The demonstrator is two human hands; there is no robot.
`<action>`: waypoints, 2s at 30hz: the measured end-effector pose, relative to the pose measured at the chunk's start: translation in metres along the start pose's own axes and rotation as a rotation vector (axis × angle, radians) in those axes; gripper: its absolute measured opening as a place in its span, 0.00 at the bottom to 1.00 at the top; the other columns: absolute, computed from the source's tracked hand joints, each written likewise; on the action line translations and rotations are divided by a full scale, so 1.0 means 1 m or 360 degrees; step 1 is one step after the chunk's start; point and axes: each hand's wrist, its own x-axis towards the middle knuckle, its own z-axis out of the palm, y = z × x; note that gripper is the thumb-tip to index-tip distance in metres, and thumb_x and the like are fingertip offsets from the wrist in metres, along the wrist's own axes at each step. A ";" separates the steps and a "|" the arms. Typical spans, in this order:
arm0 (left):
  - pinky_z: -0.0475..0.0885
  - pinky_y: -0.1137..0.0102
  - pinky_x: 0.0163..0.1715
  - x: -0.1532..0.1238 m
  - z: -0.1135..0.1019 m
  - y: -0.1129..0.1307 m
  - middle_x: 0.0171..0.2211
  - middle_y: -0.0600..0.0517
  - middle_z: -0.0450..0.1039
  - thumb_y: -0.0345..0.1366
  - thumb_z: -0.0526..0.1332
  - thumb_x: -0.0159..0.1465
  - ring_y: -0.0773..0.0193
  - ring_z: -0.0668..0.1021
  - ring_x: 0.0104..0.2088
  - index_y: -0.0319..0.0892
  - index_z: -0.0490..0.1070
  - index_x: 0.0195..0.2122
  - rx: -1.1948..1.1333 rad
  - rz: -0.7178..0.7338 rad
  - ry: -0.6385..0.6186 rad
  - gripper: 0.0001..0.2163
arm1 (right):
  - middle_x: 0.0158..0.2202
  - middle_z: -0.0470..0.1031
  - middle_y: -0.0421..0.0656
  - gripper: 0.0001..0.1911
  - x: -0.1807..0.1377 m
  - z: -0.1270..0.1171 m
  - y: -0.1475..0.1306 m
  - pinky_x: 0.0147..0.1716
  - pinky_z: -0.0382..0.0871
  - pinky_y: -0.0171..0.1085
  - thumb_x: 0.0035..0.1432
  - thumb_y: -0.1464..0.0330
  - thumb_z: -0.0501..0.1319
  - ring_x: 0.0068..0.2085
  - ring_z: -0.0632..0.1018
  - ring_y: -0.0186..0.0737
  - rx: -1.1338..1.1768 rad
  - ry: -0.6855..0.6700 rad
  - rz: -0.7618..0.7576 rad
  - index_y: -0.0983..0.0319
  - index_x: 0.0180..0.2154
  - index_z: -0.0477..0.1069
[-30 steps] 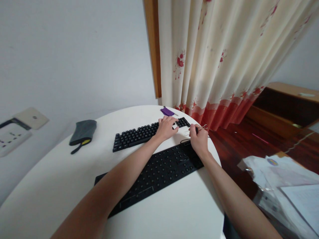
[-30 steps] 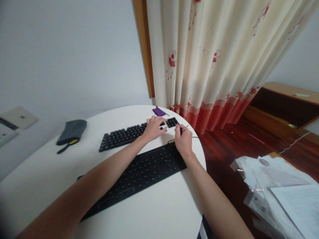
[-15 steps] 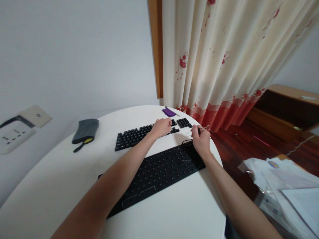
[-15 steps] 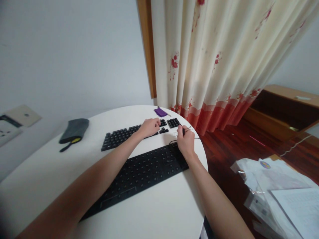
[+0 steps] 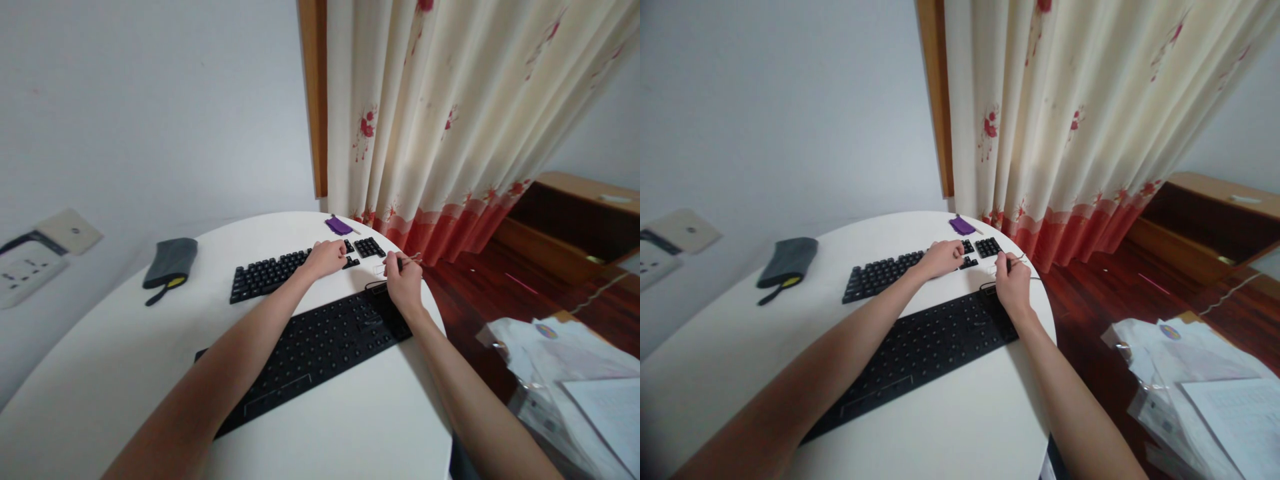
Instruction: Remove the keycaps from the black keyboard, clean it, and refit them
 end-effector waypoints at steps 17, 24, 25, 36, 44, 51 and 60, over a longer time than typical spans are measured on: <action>0.66 0.61 0.44 -0.003 0.007 -0.004 0.35 0.54 0.80 0.35 0.66 0.53 0.52 0.78 0.42 0.48 0.70 0.45 0.0020 0.0124 -0.0030 0.18 | 0.19 0.67 0.38 0.20 0.001 -0.001 -0.002 0.27 0.57 0.36 0.66 0.58 0.53 0.22 0.68 0.36 -0.0008 -0.0014 0.0015 0.61 0.25 0.69; 0.67 0.63 0.43 -0.003 0.006 -0.003 0.35 0.53 0.80 0.36 0.67 0.53 0.53 0.79 0.42 0.47 0.71 0.49 0.0022 0.0123 -0.0036 0.21 | 0.18 0.67 0.37 0.20 0.000 0.000 -0.001 0.26 0.58 0.36 0.66 0.58 0.54 0.22 0.67 0.35 0.0009 -0.0020 0.0023 0.61 0.25 0.69; 0.67 0.63 0.42 -0.003 0.005 -0.002 0.34 0.54 0.80 0.38 0.67 0.53 0.53 0.79 0.41 0.47 0.72 0.49 0.0011 0.0118 -0.0030 0.21 | 0.19 0.67 0.38 0.20 0.001 -0.001 -0.002 0.26 0.58 0.36 0.65 0.58 0.54 0.22 0.68 0.35 0.0019 -0.0016 0.0019 0.62 0.25 0.69; 0.66 0.62 0.44 -0.007 0.006 0.026 0.32 0.50 0.77 0.36 0.54 0.68 0.58 0.75 0.38 0.44 0.74 0.35 -0.0036 0.0309 0.0428 0.10 | 0.20 0.67 0.37 0.19 -0.013 -0.056 -0.002 0.22 0.61 0.33 0.62 0.55 0.59 0.22 0.68 0.34 0.0372 0.0116 0.0257 0.61 0.26 0.69; 0.64 0.63 0.45 -0.009 0.017 0.028 0.36 0.49 0.78 0.34 0.51 0.69 0.58 0.74 0.41 0.43 0.74 0.37 -0.0046 0.0552 0.0395 0.11 | 0.20 0.69 0.38 0.20 -0.055 -0.099 0.018 0.22 0.60 0.34 0.60 0.52 0.61 0.21 0.67 0.34 0.0143 -0.0321 0.0438 0.60 0.25 0.67; 0.64 0.62 0.46 -0.009 0.018 0.025 0.36 0.49 0.78 0.34 0.52 0.69 0.58 0.74 0.41 0.43 0.74 0.36 -0.0082 0.0478 0.0387 0.11 | 0.17 0.66 0.37 0.23 -0.054 -0.098 0.014 0.21 0.59 0.34 0.61 0.52 0.60 0.19 0.66 0.35 -0.0087 -0.0516 0.0279 0.59 0.22 0.65; 0.65 0.63 0.44 -0.006 0.022 0.025 0.35 0.50 0.78 0.34 0.52 0.69 0.58 0.74 0.40 0.43 0.74 0.35 -0.0070 0.0524 0.0415 0.12 | 0.16 0.62 0.36 0.19 -0.063 -0.091 0.004 0.21 0.54 0.35 0.63 0.53 0.57 0.19 0.63 0.35 -0.0406 -0.0651 0.0146 0.58 0.26 0.65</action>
